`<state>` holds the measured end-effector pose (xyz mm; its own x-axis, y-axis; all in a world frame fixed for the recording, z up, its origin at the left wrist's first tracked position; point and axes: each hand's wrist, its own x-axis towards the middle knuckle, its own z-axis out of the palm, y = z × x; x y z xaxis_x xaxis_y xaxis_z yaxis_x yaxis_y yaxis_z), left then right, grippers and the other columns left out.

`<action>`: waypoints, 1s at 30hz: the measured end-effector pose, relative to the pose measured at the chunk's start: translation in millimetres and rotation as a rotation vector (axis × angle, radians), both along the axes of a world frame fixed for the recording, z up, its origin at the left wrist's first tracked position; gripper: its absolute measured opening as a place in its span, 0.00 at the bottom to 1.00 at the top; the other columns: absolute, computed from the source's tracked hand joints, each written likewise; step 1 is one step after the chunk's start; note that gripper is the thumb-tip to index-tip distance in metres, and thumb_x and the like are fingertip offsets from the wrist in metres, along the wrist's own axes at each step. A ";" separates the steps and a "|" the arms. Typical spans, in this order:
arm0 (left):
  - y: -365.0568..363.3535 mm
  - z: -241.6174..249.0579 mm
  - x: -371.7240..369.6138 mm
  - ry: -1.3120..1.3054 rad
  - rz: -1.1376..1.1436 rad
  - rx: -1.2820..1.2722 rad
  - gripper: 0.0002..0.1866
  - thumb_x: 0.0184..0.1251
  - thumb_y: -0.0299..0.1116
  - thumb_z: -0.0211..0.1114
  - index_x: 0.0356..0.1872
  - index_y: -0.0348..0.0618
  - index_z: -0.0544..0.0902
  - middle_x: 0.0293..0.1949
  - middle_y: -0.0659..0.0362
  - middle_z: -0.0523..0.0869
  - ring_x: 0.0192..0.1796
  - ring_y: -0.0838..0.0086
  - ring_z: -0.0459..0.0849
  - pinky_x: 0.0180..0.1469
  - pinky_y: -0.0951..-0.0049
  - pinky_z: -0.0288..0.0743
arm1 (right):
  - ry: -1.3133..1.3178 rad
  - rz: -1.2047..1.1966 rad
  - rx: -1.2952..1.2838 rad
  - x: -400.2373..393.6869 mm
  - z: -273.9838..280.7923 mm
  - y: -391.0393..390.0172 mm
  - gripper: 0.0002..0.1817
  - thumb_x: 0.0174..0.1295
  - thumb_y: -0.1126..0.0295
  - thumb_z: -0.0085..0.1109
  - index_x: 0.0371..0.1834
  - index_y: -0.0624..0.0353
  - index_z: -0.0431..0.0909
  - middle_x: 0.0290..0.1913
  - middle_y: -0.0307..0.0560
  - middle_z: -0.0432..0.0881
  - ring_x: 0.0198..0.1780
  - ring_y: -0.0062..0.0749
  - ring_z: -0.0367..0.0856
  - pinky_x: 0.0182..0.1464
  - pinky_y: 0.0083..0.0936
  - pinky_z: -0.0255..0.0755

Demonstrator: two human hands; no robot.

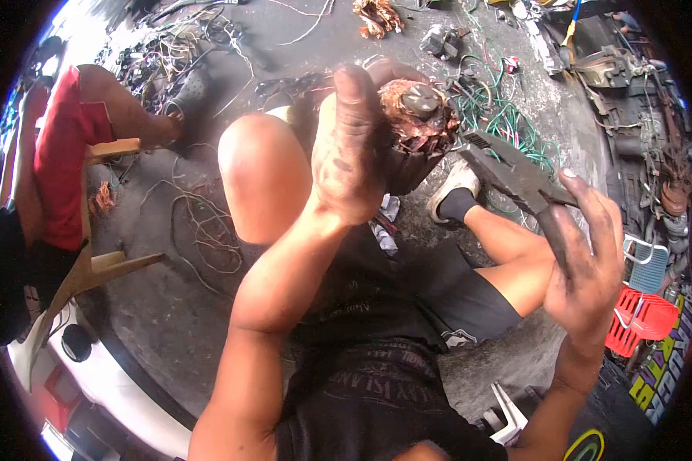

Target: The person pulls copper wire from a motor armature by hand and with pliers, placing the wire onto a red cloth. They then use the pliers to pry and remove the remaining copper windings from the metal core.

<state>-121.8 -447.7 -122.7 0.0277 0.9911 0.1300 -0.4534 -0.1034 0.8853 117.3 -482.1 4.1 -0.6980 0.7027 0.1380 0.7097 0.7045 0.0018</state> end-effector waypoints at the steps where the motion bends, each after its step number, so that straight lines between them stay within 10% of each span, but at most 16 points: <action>1: 0.4 -0.5 0.1 -0.004 -0.001 0.000 0.48 0.67 0.74 0.33 0.50 0.31 0.76 0.43 0.52 0.84 0.43 0.69 0.83 0.47 0.73 0.76 | -0.051 -0.002 -0.002 2.2 4.2 -2.1 0.30 0.42 0.83 0.53 0.56 0.62 0.71 0.62 0.64 0.74 0.59 0.63 0.74 0.61 0.52 0.66; 14: 8.8 -10.6 2.2 0.329 0.273 0.431 0.22 0.75 0.50 0.51 0.39 0.37 0.79 0.25 0.53 0.80 0.28 0.67 0.81 0.34 0.69 0.74 | -0.401 0.016 0.000 -15.5 49.5 1.5 0.26 0.40 0.84 0.54 0.49 0.65 0.74 0.63 0.57 0.74 0.54 0.60 0.76 0.53 0.46 0.72; 17: 6.1 -4.7 0.6 0.359 0.240 0.406 0.21 0.75 0.49 0.52 0.37 0.38 0.79 0.25 0.53 0.80 0.27 0.64 0.81 0.34 0.67 0.74 | -0.452 0.027 -0.044 -22.4 59.4 8.7 0.24 0.41 0.86 0.54 0.47 0.66 0.75 0.62 0.55 0.75 0.51 0.58 0.76 0.49 0.44 0.73; 18: 2.2 0.8 -2.3 0.522 0.191 0.331 0.42 0.72 0.67 0.35 0.41 0.32 0.80 0.32 0.56 0.83 0.36 0.74 0.81 0.41 0.75 0.73 | -0.474 0.040 -0.014 -28.1 59.5 10.6 0.18 0.46 0.84 0.54 0.45 0.68 0.74 0.59 0.56 0.76 0.47 0.56 0.76 0.46 0.43 0.73; 25: 3.9 -8.2 -3.8 0.501 0.190 0.232 0.37 0.75 0.63 0.39 0.42 0.34 0.80 0.33 0.59 0.84 0.35 0.78 0.79 0.41 0.77 0.72 | -0.645 -0.029 -0.011 -39.1 49.4 16.3 0.12 0.52 0.81 0.53 0.42 0.69 0.72 0.47 0.60 0.77 0.43 0.55 0.75 0.43 0.40 0.72; 27: 6.0 -10.3 -4.3 0.441 0.266 0.246 0.21 0.76 0.49 0.51 0.35 0.39 0.77 0.25 0.48 0.81 0.29 0.53 0.82 0.35 0.62 0.74 | -0.568 -0.002 -0.037 -27.9 38.6 25.9 0.13 0.50 0.82 0.54 0.41 0.69 0.71 0.44 0.61 0.76 0.41 0.56 0.76 0.41 0.41 0.72; 30: 5.0 -9.5 -7.5 0.316 0.202 0.152 0.31 0.75 0.59 0.43 0.40 0.37 0.79 0.30 0.54 0.83 0.32 0.68 0.81 0.38 0.71 0.74 | -0.366 0.062 -0.088 -21.3 24.6 30.3 0.16 0.45 0.84 0.57 0.40 0.69 0.70 0.39 0.61 0.75 0.38 0.58 0.76 0.39 0.43 0.72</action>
<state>-129.3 -442.7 -132.2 -0.1034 0.9509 0.2919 -0.1189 -0.3031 0.9455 96.0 -451.8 28.7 -0.7318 0.6555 -0.1868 0.6291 0.7550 0.1847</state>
